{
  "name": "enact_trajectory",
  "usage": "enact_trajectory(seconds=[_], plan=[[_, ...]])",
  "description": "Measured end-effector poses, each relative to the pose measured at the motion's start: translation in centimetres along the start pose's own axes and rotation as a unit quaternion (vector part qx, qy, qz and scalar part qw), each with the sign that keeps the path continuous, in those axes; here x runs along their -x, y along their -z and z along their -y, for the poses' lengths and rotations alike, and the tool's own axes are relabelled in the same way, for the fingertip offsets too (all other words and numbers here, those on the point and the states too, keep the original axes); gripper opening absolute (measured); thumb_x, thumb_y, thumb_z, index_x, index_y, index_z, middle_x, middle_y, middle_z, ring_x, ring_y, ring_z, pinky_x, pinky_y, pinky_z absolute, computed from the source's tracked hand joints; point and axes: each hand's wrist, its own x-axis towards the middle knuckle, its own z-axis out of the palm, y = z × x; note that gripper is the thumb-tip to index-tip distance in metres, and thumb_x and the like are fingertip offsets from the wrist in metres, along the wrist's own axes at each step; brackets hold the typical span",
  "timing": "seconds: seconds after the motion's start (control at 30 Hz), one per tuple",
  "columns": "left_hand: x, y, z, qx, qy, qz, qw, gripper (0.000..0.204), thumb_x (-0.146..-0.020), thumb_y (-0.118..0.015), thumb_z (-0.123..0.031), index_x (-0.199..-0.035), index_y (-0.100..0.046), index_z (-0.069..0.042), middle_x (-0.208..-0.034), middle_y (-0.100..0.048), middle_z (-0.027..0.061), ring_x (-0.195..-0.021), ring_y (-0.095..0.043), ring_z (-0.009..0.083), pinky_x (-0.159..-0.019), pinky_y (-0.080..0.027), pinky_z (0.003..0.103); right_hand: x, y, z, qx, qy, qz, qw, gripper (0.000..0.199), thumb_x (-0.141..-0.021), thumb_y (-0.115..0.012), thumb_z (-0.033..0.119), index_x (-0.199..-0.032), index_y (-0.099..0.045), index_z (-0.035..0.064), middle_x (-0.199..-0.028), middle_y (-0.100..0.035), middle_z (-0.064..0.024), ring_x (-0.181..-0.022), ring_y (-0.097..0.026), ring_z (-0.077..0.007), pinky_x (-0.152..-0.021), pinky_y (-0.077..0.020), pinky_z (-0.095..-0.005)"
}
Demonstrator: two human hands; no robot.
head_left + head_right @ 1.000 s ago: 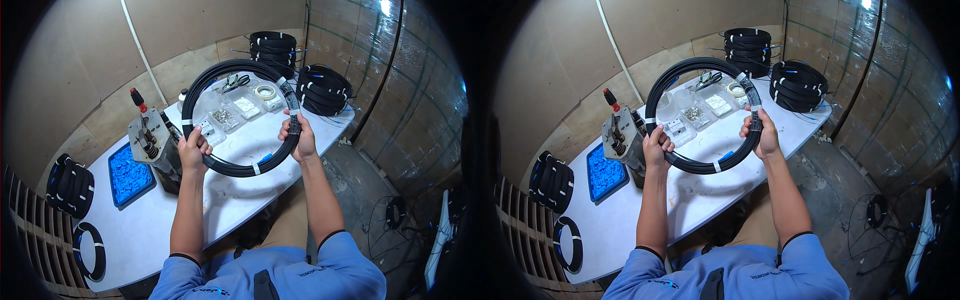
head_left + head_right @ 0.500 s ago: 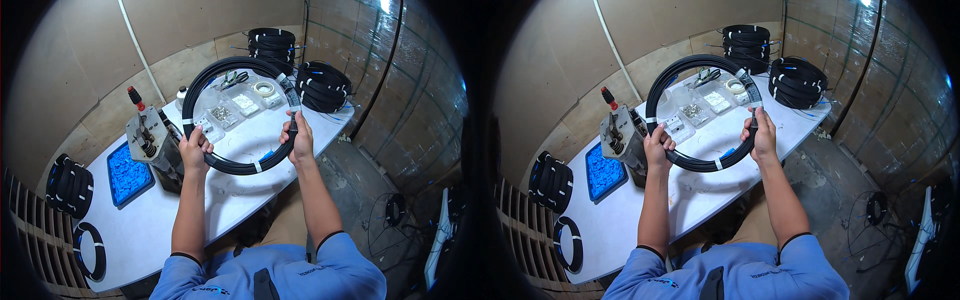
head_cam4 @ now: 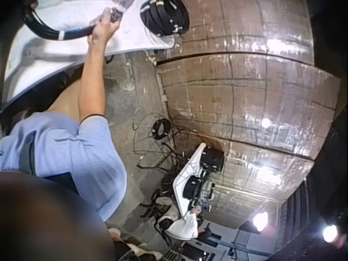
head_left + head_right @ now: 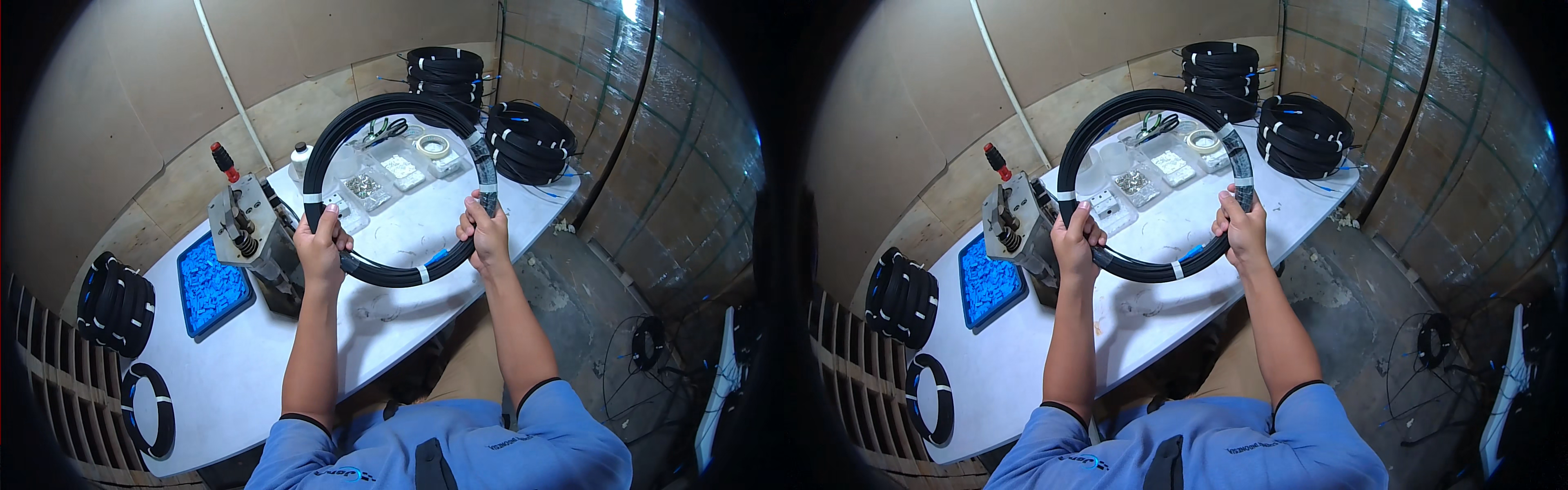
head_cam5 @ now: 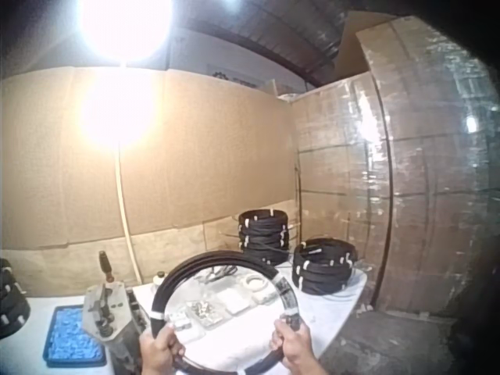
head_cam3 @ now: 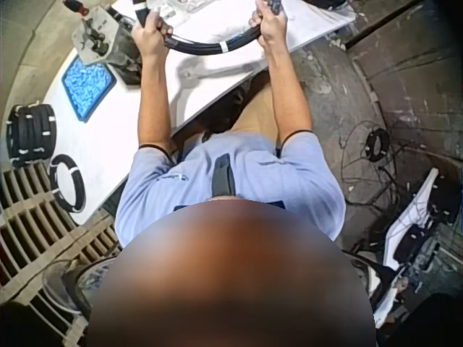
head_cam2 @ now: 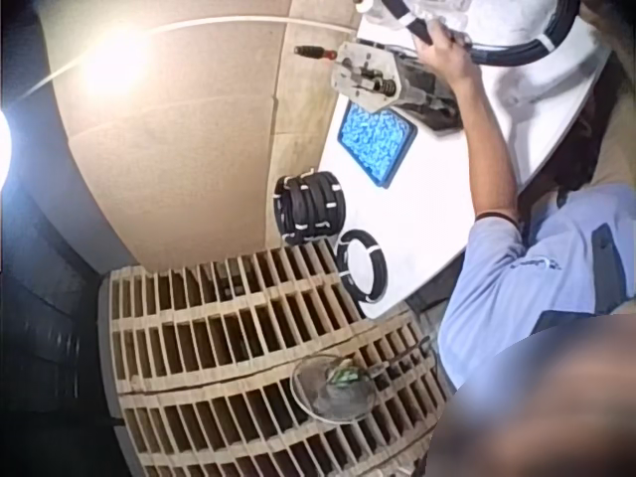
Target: The worker is securing a coiled black cable with tape or plastic ties on a workbench.
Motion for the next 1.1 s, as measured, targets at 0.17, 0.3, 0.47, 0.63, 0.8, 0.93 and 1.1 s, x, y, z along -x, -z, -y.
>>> enact_trajectory(seconds=[0.17,0.3,0.47,0.63,0.8,0.93,1.1], plan=[[0.0,0.5,-0.1,-0.014,0.005,0.016,1.000,0.020,-0.091,-0.065,-0.019,-0.081,-0.052,-0.009,-0.063,-0.045,-0.0021,-0.050,-0.047,0.0099,-0.048,-0.043,0.028,0.2,-0.3,0.9,-0.006,0.004,0.013,1.000,0.020,-0.089,-0.061,0.004,-0.105,-0.051,0.0090,-0.065,-0.041,0.0016,-0.048,-0.041,-0.0073,-0.043,-0.0368,-0.0243],[-0.8,0.9,-1.0,-0.147,-0.061,0.041,0.986,0.036,-0.090,-0.070,-0.023,-0.113,-0.060,0.002,-0.100,-0.068,0.0123,-0.089,-0.067,0.0176,-0.082,-0.052,0.030,-0.5,0.4,2.4,-0.002,0.010,0.082,0.997,0.022,-0.087,-0.059,0.000,-0.105,-0.050,0.0077,-0.061,-0.041,0.0009,-0.045,-0.039,-0.0077,-0.041,-0.0352,-0.0245],[-2.3,-0.3,-5.4,-0.270,-0.108,0.162,0.943,0.040,-0.084,-0.076,-0.019,-0.114,-0.061,0.001,-0.098,-0.070,0.0075,-0.086,-0.065,0.0115,-0.081,-0.050,0.026,-2.2,0.4,6.2,0.162,0.026,0.189,0.968,0.021,-0.080,-0.067,0.001,-0.097,-0.055,0.0009,-0.058,-0.049,-0.0002,-0.041,-0.043,-0.0072,-0.040,-0.0366,-0.0235],[-0.9,-2.7,-7.2,-0.388,-0.024,0.200,0.899,0.029,-0.080,-0.077,-0.014,-0.101,-0.064,0.002,-0.078,-0.066,0.0054,-0.065,-0.063,0.0125,-0.062,-0.051,0.026,-3.9,-2.1,9.9,0.337,0.028,0.282,0.898,0.019,-0.079,-0.073,0.007,-0.091,-0.058,0.0042,-0.058,-0.051,0.0026,-0.044,-0.048,-0.0061,-0.041,-0.0376,-0.0231],[-1.6,-0.8,-4.3,-0.232,-0.003,0.143,0.962,0.014,-0.077,-0.070,-0.002,-0.087,-0.060,-0.002,-0.067,-0.057,0.0019,-0.050,-0.051,0.0092,-0.048,-0.042,0.026,-5.0,-3.6,11.7,0.382,0.054,0.352,0.853,0.036,-0.086,-0.075,0.028,-0.108,-0.062,0.0035,-0.071,-0.060,-0.0007,-0.058,-0.057,-0.0090,-0.053,-0.0467,-0.0231],[-1.8,0.5,-2.9,-0.141,0.025,0.125,0.982,0.015,-0.078,-0.068,-0.001,-0.086,-0.055,-0.003,-0.063,-0.051,-0.0002,-0.047,-0.045,0.0088,-0.048,-0.041,0.028,-4.6,-1.5,10.1,0.275,0.066,0.269,0.921,0.055,-0.096,-0.054,0.050,-0.122,-0.055,0.0020,-0.094,-0.065,-0.0105,-0.084,-0.067,-0.0200,-0.077,-0.0547,-0.0327],[-2.4,1.2,-2.3,-0.013,0.056,0.053,0.997,0.016,-0.079,-0.066,-0.005,-0.082,-0.050,-0.007,-0.061,-0.041,-0.0020,-0.047,-0.039,0.0092,-0.050,-0.041,0.028,-1.8,1.7,3.7,0.045,-0.052,0.163,0.984,0.061,-0.100,-0.038,0.056,-0.113,-0.056,-0.0004,-0.080,-0.065,-0.0112,-0.069,-0.067,-0.0229,-0.068,-0.0565,-0.0370]])
